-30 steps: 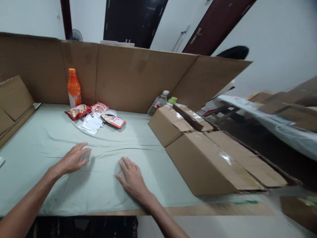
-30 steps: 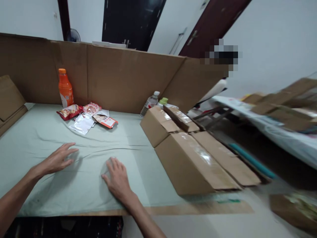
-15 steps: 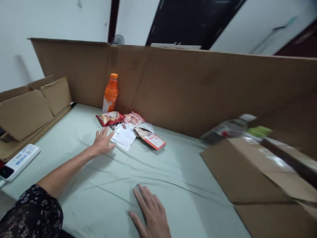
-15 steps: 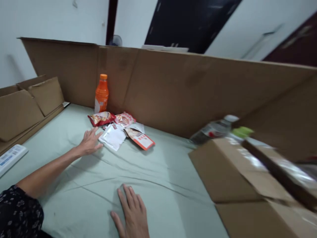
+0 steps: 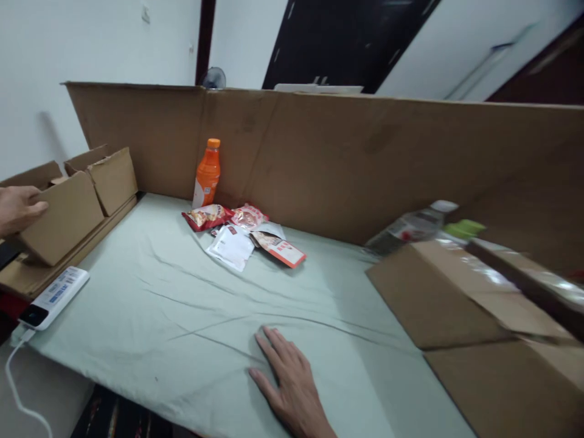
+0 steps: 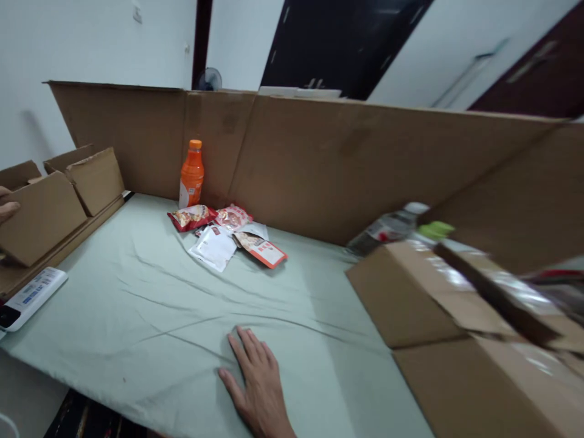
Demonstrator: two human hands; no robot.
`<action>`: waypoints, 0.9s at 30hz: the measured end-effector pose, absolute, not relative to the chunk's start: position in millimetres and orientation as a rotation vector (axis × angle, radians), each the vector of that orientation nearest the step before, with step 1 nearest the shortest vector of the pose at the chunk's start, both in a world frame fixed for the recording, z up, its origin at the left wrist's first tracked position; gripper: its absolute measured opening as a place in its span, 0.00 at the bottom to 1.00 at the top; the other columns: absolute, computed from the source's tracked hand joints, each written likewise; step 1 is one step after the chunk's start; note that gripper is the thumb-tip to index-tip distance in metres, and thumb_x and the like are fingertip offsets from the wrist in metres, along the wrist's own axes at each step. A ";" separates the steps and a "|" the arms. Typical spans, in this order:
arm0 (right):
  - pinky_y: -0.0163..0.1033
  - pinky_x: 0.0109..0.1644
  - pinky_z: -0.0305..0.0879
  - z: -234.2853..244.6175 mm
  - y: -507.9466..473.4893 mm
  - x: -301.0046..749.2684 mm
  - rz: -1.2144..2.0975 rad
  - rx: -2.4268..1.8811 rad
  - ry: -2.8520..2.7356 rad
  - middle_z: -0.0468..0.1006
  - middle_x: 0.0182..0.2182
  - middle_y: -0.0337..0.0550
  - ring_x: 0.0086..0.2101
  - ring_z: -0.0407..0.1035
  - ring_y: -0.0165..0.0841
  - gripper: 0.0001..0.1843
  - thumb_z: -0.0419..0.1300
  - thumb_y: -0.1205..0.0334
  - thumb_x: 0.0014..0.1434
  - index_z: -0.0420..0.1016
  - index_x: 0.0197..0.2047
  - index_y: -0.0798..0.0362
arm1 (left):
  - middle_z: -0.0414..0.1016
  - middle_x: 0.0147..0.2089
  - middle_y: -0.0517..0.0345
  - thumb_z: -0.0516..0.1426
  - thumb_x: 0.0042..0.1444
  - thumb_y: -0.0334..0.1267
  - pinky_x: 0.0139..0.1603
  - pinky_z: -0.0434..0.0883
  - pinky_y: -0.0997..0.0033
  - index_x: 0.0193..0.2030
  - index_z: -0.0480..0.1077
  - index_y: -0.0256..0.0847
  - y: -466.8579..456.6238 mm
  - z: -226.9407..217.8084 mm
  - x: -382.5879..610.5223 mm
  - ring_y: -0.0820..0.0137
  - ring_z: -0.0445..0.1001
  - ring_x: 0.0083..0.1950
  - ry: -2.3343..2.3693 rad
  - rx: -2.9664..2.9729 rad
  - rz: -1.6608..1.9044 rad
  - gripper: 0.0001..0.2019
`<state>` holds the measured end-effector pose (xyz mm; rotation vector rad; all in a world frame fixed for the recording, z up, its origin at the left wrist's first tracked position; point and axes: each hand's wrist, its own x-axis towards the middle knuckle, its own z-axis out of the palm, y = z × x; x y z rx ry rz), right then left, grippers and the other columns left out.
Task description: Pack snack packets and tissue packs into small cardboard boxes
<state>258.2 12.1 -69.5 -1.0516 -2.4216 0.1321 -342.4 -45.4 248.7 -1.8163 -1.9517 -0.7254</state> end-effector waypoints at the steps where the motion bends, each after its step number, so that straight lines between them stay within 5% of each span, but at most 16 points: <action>1: 0.65 0.65 0.66 -65.8 13.1 257.8 0.183 -1.059 -2.419 0.70 0.68 0.53 0.66 0.65 0.53 0.28 0.57 0.47 0.68 0.74 0.66 0.46 | 0.81 0.37 0.65 0.54 0.58 0.60 0.68 0.66 0.41 0.28 0.70 0.42 -46.8 245.3 -336.7 0.45 0.73 0.66 -1.983 -1.768 -0.705 0.22; 3: 0.66 0.65 0.66 -54.8 16.7 258.4 0.330 -1.083 -2.380 0.72 0.67 0.56 0.66 0.66 0.53 0.27 0.57 0.46 0.68 0.77 0.64 0.48 | 0.72 0.25 0.67 0.55 0.59 0.58 0.63 0.73 0.47 0.32 0.73 0.44 -50.5 238.9 -309.3 0.54 0.83 0.49 -2.027 -1.720 -0.632 0.19; 5: 0.64 0.65 0.68 -38.2 21.8 260.9 0.515 -1.118 -2.270 0.73 0.66 0.57 0.65 0.68 0.52 0.27 0.57 0.44 0.68 0.77 0.63 0.49 | 0.71 0.24 0.66 0.56 0.60 0.55 0.55 0.78 0.59 0.36 0.76 0.47 -54.5 231.8 -260.8 0.64 0.80 0.35 -1.954 -1.881 -0.572 0.15; 7: 0.61 0.65 0.68 -17.5 26.7 265.4 0.695 -1.134 -2.091 0.72 0.67 0.57 0.65 0.67 0.51 0.29 0.57 0.43 0.69 0.74 0.66 0.48 | 0.80 0.36 0.64 0.53 0.67 0.46 0.47 0.77 0.66 0.43 0.77 0.45 -56.9 220.9 -197.6 0.68 0.78 0.36 -1.724 -2.190 -0.573 0.13; 10: 0.60 0.65 0.68 11.2 30.7 274.2 0.863 -1.022 -1.824 0.65 0.71 0.58 0.68 0.63 0.50 0.37 0.54 0.37 0.69 0.62 0.74 0.46 | 0.80 0.34 0.61 0.52 0.71 0.36 0.37 0.74 0.70 0.42 0.76 0.43 -56.7 197.3 -103.9 0.68 0.76 0.34 -1.304 -2.567 -0.614 0.11; 16: 0.64 0.70 0.58 27.7 27.8 278.0 1.114 -0.822 -1.745 0.54 0.76 0.61 0.73 0.50 0.55 0.66 0.55 0.15 0.50 0.44 0.80 0.45 | 0.79 0.33 0.61 0.50 0.68 0.26 0.61 0.73 0.55 0.41 0.74 0.41 -51.4 175.2 -27.7 0.68 0.74 0.32 -1.021 -2.783 -0.584 0.13; 19: 0.62 0.72 0.55 25.0 28.5 276.2 1.274 -0.768 -1.677 0.58 0.74 0.55 0.72 0.54 0.54 0.60 0.57 0.18 0.52 0.50 0.78 0.42 | 0.80 0.35 0.59 0.53 0.65 0.27 0.67 0.69 0.49 0.47 0.75 0.41 -52.6 181.9 -34.5 0.68 0.77 0.35 -1.090 -2.741 -0.642 0.11; 23: 0.60 0.71 0.58 22.5 45.1 286.6 1.216 -0.790 -1.638 0.66 0.71 0.50 0.69 0.60 0.51 0.43 0.56 0.27 0.62 0.65 0.73 0.41 | 0.82 0.44 0.56 0.54 0.59 0.27 0.74 0.62 0.43 0.63 0.68 0.40 -60.2 184.8 -55.8 0.64 0.81 0.47 -1.238 -2.691 -0.734 0.24; 27: 0.56 0.65 0.68 19.7 96.0 294.1 0.863 -1.178 -1.835 0.70 0.68 0.52 0.64 0.68 0.48 0.30 0.57 0.42 0.68 0.71 0.68 0.46 | 0.82 0.48 0.54 0.55 0.58 0.25 0.73 0.66 0.47 0.62 0.69 0.39 -61.5 170.9 -68.1 0.62 0.80 0.54 -1.250 -2.587 -0.902 0.24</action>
